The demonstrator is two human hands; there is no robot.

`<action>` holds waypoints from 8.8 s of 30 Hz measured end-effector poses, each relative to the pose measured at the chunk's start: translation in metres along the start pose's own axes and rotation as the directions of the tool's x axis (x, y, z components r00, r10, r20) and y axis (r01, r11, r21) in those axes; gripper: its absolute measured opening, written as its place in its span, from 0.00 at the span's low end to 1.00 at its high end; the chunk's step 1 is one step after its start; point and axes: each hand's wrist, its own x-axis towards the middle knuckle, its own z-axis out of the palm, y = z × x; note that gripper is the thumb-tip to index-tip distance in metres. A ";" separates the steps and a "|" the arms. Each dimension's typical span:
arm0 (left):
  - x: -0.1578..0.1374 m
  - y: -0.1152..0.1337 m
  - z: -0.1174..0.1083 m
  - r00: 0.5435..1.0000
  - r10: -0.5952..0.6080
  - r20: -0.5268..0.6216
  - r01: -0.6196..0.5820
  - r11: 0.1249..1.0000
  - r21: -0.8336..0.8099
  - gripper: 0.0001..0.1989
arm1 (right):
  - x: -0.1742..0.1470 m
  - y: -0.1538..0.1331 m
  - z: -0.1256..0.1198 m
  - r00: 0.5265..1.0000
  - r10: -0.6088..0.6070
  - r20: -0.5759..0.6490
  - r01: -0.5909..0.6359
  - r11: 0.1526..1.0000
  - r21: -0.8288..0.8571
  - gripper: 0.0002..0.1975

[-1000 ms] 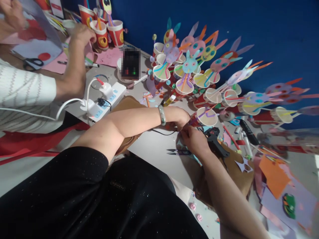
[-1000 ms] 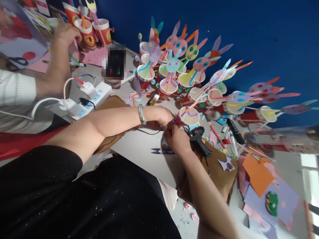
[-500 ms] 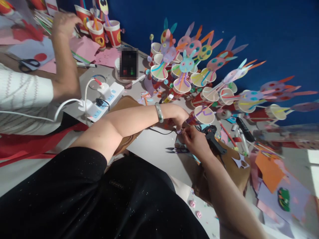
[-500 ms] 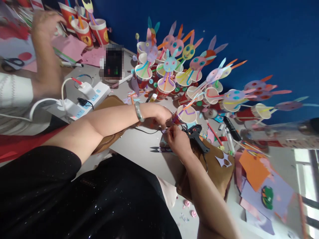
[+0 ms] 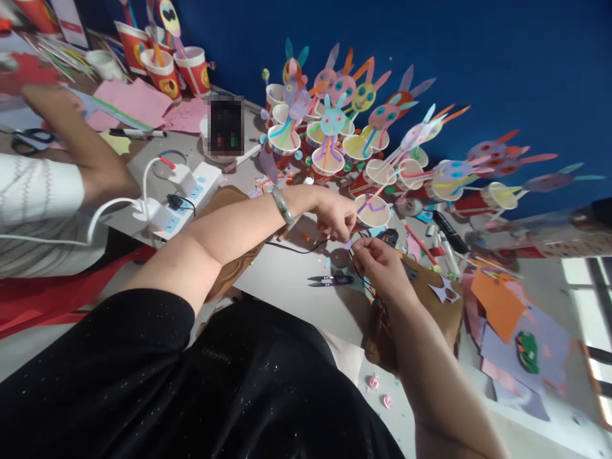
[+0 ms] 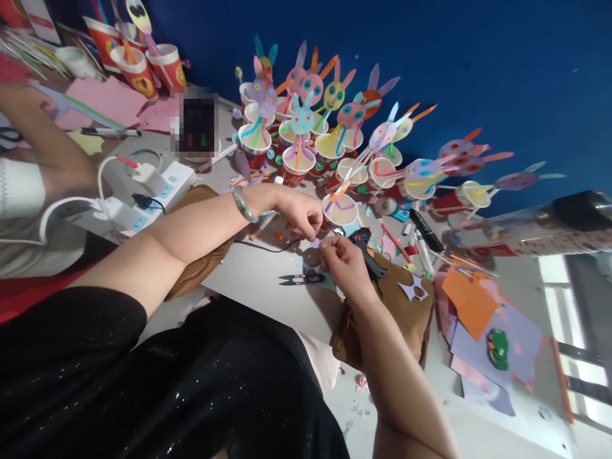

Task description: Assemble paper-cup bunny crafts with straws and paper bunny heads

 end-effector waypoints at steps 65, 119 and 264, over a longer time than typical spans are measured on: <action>-0.119 -0.097 -0.026 -0.263 -0.454 -0.852 0.603 0.612 -0.512 0.51 | -0.011 0.009 -0.009 0.991 -0.117 0.058 0.111 0.988 0.105 0.20; -0.055 0.012 0.156 0.553 0.096 -0.828 -0.035 0.995 0.093 0.61 | -0.056 -0.010 -0.002 0.927 -0.291 0.238 0.283 0.957 0.068 0.23; 0.029 -0.041 0.021 0.613 0.294 -0.733 -0.176 0.956 0.237 0.31 | -0.147 0.043 -0.048 0.975 0.217 0.056 -0.215 0.976 -0.030 0.31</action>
